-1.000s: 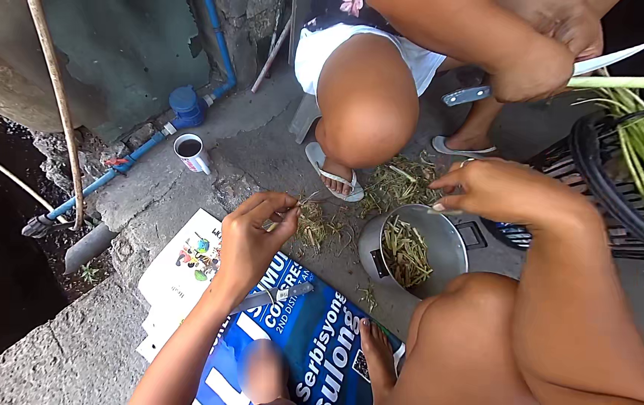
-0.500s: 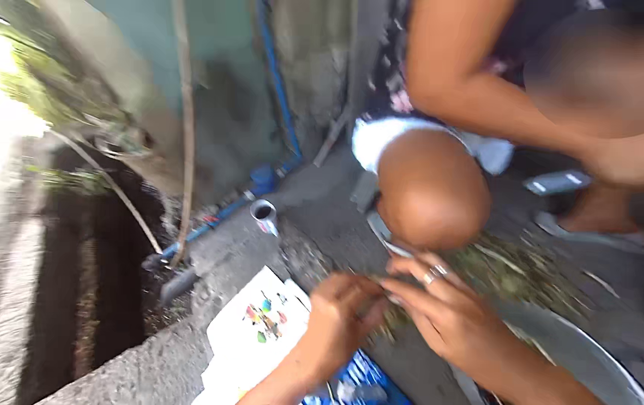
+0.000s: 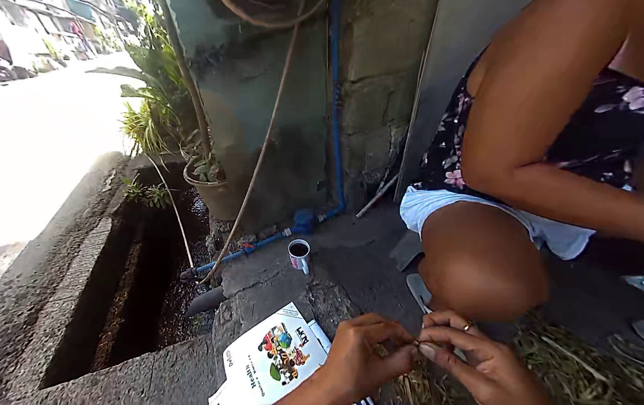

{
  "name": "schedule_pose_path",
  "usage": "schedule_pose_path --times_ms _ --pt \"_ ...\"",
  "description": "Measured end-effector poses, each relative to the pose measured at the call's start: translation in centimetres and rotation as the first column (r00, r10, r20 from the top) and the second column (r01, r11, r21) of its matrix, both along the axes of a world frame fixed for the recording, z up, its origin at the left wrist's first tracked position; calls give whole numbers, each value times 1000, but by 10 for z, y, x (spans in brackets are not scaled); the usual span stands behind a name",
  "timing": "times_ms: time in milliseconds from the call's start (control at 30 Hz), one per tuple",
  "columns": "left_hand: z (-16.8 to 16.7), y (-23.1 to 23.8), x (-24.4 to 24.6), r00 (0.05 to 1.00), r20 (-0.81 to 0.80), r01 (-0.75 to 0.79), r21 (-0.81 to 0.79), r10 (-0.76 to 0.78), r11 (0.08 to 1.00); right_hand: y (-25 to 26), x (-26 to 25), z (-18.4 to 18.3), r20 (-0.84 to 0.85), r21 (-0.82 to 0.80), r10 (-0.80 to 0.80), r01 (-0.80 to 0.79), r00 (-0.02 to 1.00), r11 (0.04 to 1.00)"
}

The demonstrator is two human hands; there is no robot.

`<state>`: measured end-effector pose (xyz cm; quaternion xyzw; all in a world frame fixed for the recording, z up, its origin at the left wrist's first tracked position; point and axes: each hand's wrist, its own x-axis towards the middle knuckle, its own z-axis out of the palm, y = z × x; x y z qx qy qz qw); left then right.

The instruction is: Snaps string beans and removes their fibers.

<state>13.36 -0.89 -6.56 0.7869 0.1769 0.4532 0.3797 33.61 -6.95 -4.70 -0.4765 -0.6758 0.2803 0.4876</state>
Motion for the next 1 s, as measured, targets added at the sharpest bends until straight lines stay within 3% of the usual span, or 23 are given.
schedule_pose_path --times_ms 133,433,633,1000 --pt "0 3 -2 1000 28 1 -99 2 995 3 -17 -17 -258 -87 -111 92 960 992" --pt "0 27 -31 985 139 -19 -487 99 873 3 -23 -43 -169 -403 -203 121 964 907" --pt "3 46 -52 931 299 10 -595 210 804 13 -7 -79 -18 -604 -228 171 973 779" --pt "21 69 -127 885 365 -78 -496 289 865 30 46 -168 390 -806 -214 444 896 391"
